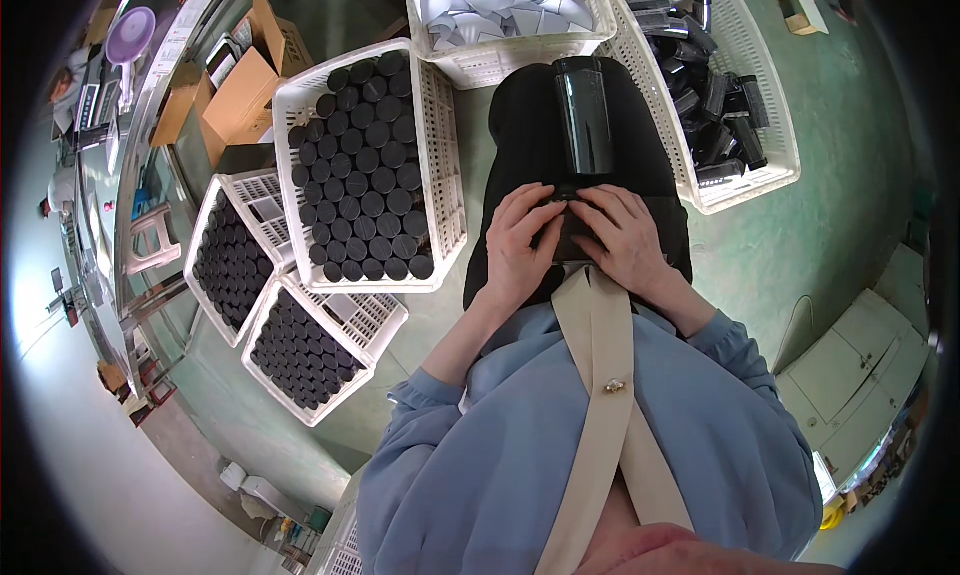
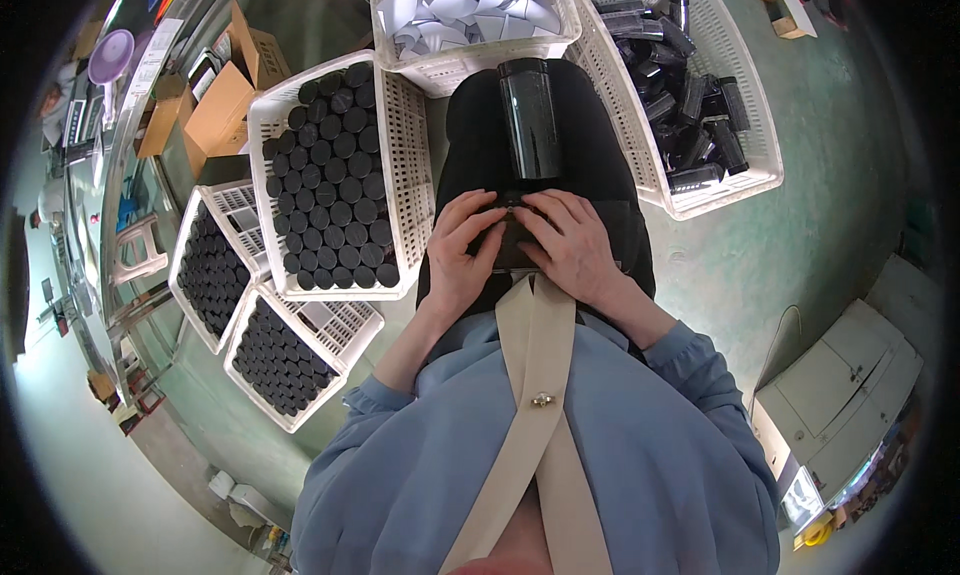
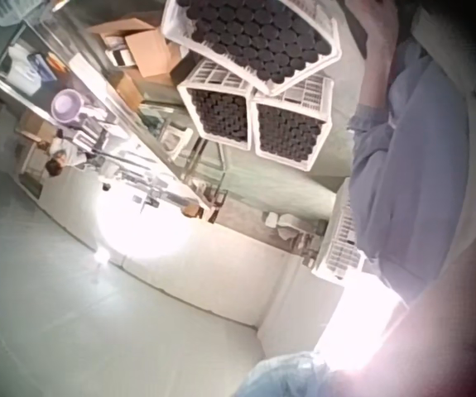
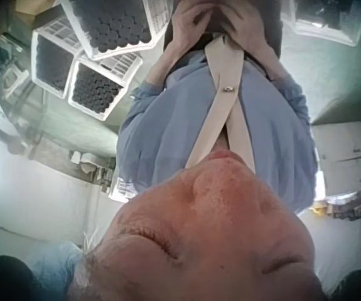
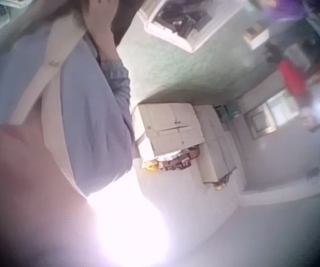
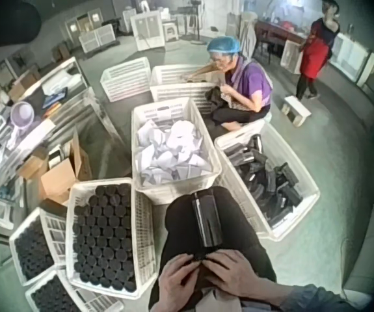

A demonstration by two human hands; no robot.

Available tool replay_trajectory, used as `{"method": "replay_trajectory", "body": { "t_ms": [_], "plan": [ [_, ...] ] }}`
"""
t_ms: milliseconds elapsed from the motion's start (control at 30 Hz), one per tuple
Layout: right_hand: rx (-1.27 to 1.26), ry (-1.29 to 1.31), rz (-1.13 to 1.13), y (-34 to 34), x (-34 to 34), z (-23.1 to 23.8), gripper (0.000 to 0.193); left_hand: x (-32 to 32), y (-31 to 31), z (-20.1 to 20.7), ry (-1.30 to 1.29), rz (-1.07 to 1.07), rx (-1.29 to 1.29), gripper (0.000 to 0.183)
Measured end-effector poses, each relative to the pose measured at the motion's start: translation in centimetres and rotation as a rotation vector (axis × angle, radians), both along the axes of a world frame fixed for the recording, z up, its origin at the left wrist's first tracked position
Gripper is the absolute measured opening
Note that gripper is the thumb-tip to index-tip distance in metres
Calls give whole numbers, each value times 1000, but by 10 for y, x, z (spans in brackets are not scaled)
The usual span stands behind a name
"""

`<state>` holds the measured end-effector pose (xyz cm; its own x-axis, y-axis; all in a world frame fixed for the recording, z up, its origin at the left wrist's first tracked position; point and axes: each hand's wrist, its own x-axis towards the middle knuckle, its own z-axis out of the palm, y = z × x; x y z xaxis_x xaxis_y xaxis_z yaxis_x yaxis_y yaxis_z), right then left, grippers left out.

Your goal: The person repeatedly picks up black cylindrical containers and white paper wrappers from nearby baskets. They place the containers on their lap, wrap them in the paper, and then place the wrapped items into a basket. The process is repeated continuously.

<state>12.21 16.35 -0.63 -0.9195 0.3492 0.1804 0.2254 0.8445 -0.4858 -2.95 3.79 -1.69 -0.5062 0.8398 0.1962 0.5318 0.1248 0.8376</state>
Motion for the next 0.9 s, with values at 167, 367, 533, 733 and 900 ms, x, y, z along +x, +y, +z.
{"method": "replay_trajectory", "body": {
  "t_ms": [167,367,533,733,900],
  "plan": [
    [-106,-68,-71,0,-10,11,60,3,2,11,1,77,-49,25],
    [-102,-22,-60,1,-7,8,54,-2,-6,6,-40,60,-53,24],
    [-115,177,-79,4,-9,14,26,0,-10,13,-84,111,-35,26],
    [-677,157,-317,24,-7,43,14,7,-13,25,-666,39,-100,18],
    [-790,238,-440,34,-10,41,12,13,0,36,-1081,40,56,6]
  ]
}}
